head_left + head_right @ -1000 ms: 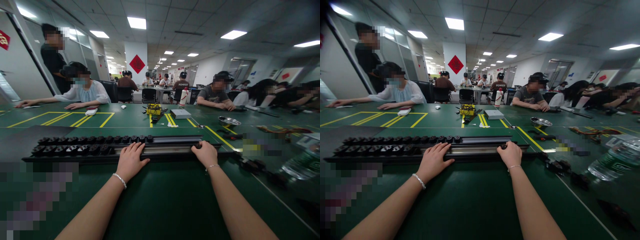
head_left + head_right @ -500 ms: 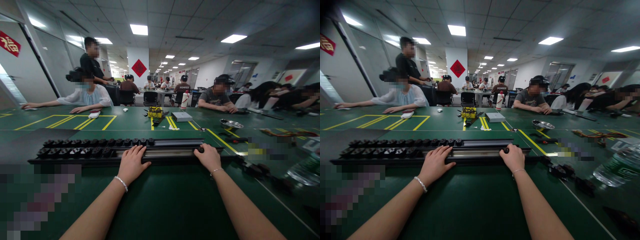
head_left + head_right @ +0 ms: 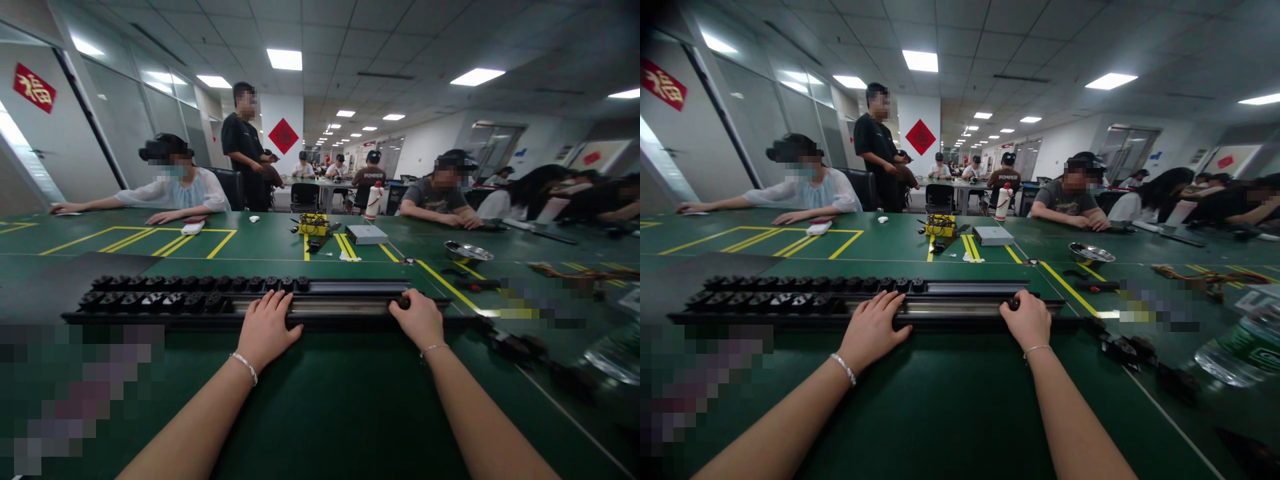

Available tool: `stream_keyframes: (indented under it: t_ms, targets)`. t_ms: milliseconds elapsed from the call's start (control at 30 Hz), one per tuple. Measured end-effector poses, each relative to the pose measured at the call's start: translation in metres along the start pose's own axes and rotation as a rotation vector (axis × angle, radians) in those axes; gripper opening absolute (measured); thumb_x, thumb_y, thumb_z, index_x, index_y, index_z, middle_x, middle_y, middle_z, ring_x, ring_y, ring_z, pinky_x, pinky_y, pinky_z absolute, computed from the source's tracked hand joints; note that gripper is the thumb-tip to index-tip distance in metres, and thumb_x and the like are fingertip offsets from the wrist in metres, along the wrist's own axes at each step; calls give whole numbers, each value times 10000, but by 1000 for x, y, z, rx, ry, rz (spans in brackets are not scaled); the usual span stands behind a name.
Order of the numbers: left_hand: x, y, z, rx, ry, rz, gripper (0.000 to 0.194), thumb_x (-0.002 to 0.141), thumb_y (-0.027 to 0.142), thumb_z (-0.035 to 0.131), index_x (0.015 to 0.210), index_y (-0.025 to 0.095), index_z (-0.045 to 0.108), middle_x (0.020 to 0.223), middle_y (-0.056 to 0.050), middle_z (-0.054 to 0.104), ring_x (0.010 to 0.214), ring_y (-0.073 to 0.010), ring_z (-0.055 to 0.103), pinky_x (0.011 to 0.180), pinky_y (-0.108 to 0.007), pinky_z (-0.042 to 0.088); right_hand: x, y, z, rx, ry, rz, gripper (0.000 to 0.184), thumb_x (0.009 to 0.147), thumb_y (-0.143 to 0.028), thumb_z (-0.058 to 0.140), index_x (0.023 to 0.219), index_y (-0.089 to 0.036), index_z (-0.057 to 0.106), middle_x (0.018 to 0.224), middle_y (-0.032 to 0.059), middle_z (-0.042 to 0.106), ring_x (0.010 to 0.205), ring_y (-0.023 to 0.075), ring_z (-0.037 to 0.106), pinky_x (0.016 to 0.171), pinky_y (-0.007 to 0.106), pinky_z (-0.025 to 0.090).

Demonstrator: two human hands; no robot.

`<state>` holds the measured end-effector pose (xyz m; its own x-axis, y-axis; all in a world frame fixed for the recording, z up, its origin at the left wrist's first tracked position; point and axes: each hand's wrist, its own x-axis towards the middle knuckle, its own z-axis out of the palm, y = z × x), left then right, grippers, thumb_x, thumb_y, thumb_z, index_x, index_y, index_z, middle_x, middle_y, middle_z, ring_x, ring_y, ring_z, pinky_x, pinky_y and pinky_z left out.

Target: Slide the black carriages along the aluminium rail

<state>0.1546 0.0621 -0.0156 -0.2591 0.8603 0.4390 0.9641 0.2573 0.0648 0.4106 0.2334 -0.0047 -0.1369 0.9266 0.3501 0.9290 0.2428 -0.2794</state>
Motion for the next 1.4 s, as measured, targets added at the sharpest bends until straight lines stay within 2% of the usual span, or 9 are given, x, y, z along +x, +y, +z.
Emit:
stream_keyframes:
  t_ms: [267, 867, 1200, 1400]
  targets:
    - [0, -1, 2, 5, 11, -8, 591, 725, 493, 507, 1252, 235, 448, 1322, -60, 474, 1262, -251, 340, 1004, -419, 279, 1, 0, 3, 26, 17, 11, 296, 710, -377, 481, 899, -168, 570, 861, 97, 606, 898, 243, 530, 737, 324, 373]
    - [0, -2, 2, 20, 14, 7, 577, 740, 497, 495, 1243, 218, 453, 1311, -57, 484, 1245, -255, 361, 979, -425, 311, 6, 6, 3, 61, -23, 5, 332, 717, -365, 473, 950, -153, 577, 905, 104, 620, 922, 244, 538, 746, 313, 390]
    - [0, -3, 3, 9, 5, 2, 579, 743, 496, 495, 1254, 228, 446, 1321, -52, 473, 1256, -252, 347, 989, -424, 305, 6, 6, -1, -12, 6, -31, 282, 714, -388, 470, 814, -166, 611, 869, 99, 635, 878, 239, 559, 779, 330, 376]
    - [0, -3, 2, 11, -2, 7, 580, 751, 508, 478, 1254, 221, 442, 1321, -51, 475, 1252, -249, 350, 986, -431, 307, 7, 7, 1, 2, -3, -8, 301, 709, -402, 468, 822, -162, 609, 876, 103, 635, 860, 239, 563, 776, 332, 380]
